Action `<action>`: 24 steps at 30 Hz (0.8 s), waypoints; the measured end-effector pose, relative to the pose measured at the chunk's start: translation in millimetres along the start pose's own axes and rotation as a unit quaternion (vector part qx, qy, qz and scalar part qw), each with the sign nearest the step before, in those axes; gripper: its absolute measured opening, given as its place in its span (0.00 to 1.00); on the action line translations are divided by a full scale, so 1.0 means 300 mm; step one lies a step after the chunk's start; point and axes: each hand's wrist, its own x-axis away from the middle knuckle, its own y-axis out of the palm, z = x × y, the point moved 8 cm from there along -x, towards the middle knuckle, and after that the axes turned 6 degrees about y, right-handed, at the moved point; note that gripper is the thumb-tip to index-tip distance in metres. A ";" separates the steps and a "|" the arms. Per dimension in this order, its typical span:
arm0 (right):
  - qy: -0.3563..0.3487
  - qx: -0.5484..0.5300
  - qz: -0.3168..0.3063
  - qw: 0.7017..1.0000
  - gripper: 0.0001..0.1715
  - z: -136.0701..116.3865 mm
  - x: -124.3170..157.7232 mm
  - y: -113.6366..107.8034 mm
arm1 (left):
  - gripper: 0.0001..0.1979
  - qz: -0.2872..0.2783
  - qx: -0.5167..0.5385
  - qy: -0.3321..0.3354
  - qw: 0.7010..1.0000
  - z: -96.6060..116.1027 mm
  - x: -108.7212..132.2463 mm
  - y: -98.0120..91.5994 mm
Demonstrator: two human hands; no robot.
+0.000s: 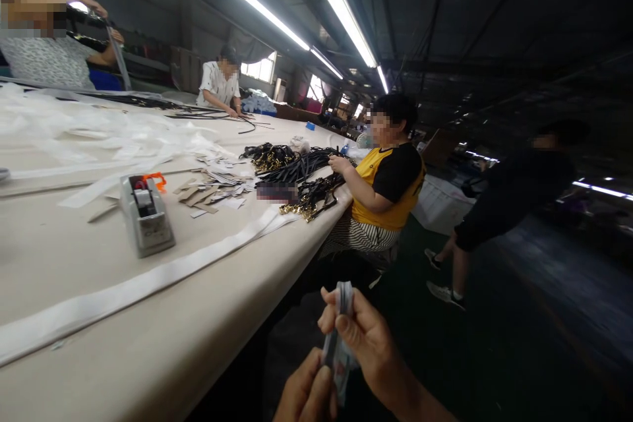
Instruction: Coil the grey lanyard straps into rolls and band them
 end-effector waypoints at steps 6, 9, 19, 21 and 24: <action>-0.117 0.473 -0.183 0.854 0.10 0.094 0.036 0.054 | 0.26 -0.078 -0.019 -0.029 0.996 0.043 0.023 -0.099; -0.011 0.518 -0.200 0.832 0.07 0.162 0.075 0.015 | 0.17 -0.053 -0.162 -0.025 0.985 0.042 0.025 -0.174; 0.323 0.069 -0.255 0.909 0.28 0.250 0.186 0.031 | 0.28 -0.114 -0.113 0.016 0.987 0.041 -0.015 -0.125; 0.357 -0.089 -0.224 0.902 0.35 0.280 0.194 0.033 | 0.28 -0.122 -0.044 -0.015 0.991 0.040 -0.005 -0.100; 0.372 -0.157 -0.207 0.891 0.36 0.314 0.205 0.035 | 0.29 -0.088 0.002 -0.055 0.995 0.026 -0.002 -0.111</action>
